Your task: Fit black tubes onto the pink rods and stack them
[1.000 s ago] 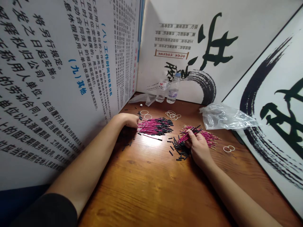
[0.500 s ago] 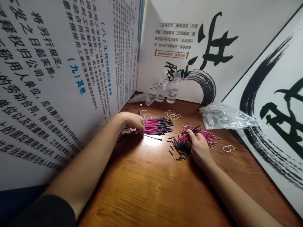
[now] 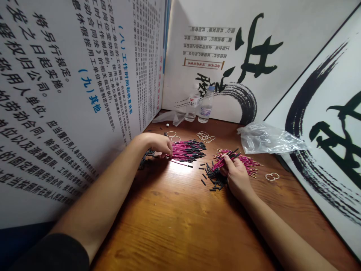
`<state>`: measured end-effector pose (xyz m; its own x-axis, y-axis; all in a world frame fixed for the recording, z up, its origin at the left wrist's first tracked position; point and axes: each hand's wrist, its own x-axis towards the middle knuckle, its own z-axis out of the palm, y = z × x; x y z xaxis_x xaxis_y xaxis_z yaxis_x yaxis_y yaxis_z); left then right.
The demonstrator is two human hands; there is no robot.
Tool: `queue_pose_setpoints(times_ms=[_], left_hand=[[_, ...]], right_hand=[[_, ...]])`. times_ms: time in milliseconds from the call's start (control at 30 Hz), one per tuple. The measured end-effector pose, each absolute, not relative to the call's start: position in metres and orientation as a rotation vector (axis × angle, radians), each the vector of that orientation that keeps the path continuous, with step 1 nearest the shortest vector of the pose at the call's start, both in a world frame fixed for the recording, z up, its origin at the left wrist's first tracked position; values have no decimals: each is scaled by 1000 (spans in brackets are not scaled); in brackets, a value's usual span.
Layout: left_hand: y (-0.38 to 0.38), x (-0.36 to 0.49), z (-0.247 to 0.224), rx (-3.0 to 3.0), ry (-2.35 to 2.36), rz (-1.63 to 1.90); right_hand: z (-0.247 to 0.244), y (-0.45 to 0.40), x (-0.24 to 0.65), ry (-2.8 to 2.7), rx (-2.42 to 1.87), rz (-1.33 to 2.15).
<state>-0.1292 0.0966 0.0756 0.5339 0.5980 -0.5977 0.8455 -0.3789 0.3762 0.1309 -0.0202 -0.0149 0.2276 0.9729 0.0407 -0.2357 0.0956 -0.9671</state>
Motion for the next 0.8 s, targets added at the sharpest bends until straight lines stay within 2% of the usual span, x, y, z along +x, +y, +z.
queue_pose_setpoints(times_ms=[233,800], left_hand=[[99,-133,72,2138,1157,-433],[93,-125,69,2091,1320,-650]], right_hand=[[-13,-20,130,-910,-1073,1104],[-15,-20,131,-903,-1063,1108]])
